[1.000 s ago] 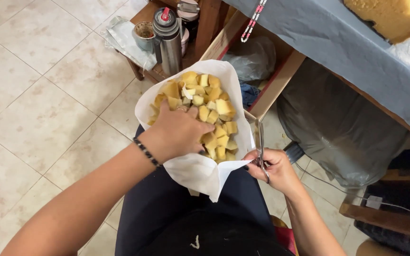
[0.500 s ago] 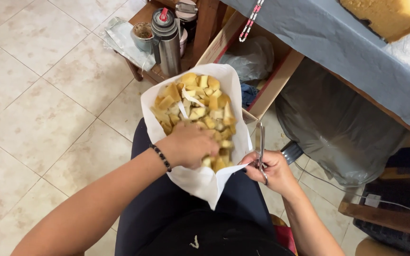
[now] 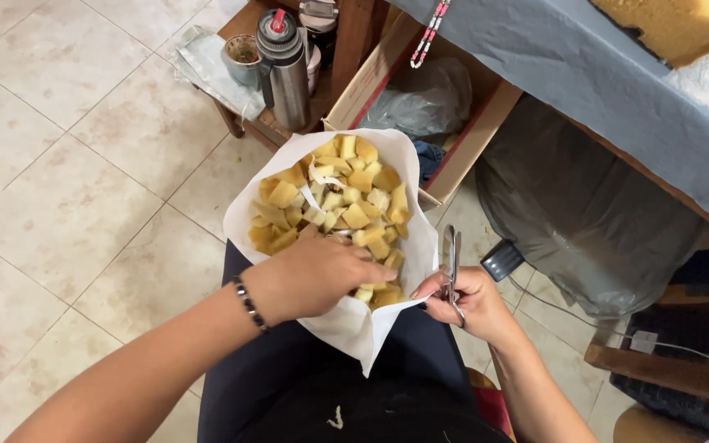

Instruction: Cutting yellow foam into small pieces using scissors and collecting them in a bag.

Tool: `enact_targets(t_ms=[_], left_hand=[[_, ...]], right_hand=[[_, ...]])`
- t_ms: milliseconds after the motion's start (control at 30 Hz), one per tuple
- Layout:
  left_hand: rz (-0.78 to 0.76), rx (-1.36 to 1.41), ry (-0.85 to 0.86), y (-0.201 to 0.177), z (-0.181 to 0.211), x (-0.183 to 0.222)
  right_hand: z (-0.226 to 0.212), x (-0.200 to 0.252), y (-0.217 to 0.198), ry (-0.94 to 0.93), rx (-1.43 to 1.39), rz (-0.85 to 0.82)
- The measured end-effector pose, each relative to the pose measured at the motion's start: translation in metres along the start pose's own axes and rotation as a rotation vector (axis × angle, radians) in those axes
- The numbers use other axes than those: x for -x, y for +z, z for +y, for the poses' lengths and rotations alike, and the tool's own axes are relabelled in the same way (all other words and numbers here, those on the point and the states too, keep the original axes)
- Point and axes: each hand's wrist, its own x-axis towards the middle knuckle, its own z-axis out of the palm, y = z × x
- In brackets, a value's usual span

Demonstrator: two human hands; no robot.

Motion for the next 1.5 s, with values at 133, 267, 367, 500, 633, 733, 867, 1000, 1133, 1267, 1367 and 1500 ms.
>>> enact_targets(t_ms=[133, 267, 367, 500, 633, 733, 867, 1000, 1133, 1267, 1367, 1500], left_hand=[[0.369, -0.414, -0.033, 0.029, -0.025, -0.006], [0.62, -0.157, -0.065, -0.005, -0.026, 0.007], [0.738, -0.194, -0.033, -0.004, -0.026, 0.004], [0.875, -0.171, 0.057, 0.031, -0.031, -0.029], [0.726, -0.25, 0.127, 0.096, -0.05, -0.078], [0.441, -0.399, -0.229, 0.064, -0.052, -0.066], [0.175, -0.415, -0.428, 0.024, -0.052, -0.059], [0.169, -0.381, -0.446, 0.032, -0.053, -0.062], [0.417, -0.338, -0.357, 0.031, -0.046, -0.053], [0.526, -0.342, -0.314, 0.036, -0.035, -0.037], [0.71, -0.36, -0.223, 0.066, -0.038, -0.047], [0.481, -0.239, -0.222, 0.07, -0.019, -0.04]], right_hand=[[0.003, 0.002, 0.002, 0.003, -0.002, 0.006], [0.0, 0.001, 0.004, 0.005, -0.015, 0.012], [-0.002, 0.001, 0.004, 0.014, -0.019, 0.017], [0.005, 0.003, 0.005, 0.012, -0.011, 0.018], [0.003, 0.002, 0.006, 0.007, -0.04, -0.001], [-0.006, -0.003, 0.007, -0.017, -0.011, -0.047], [0.012, 0.008, 0.001, -0.024, -0.012, -0.061], [-0.001, 0.002, 0.003, -0.016, -0.004, -0.049], [0.01, 0.004, -0.012, 0.013, 0.07, 0.014], [-0.022, -0.006, -0.007, 0.0, 0.188, 0.03], [-0.022, -0.005, -0.006, -0.004, 0.211, 0.047], [-0.015, -0.002, -0.01, -0.012, 0.195, 0.071]])
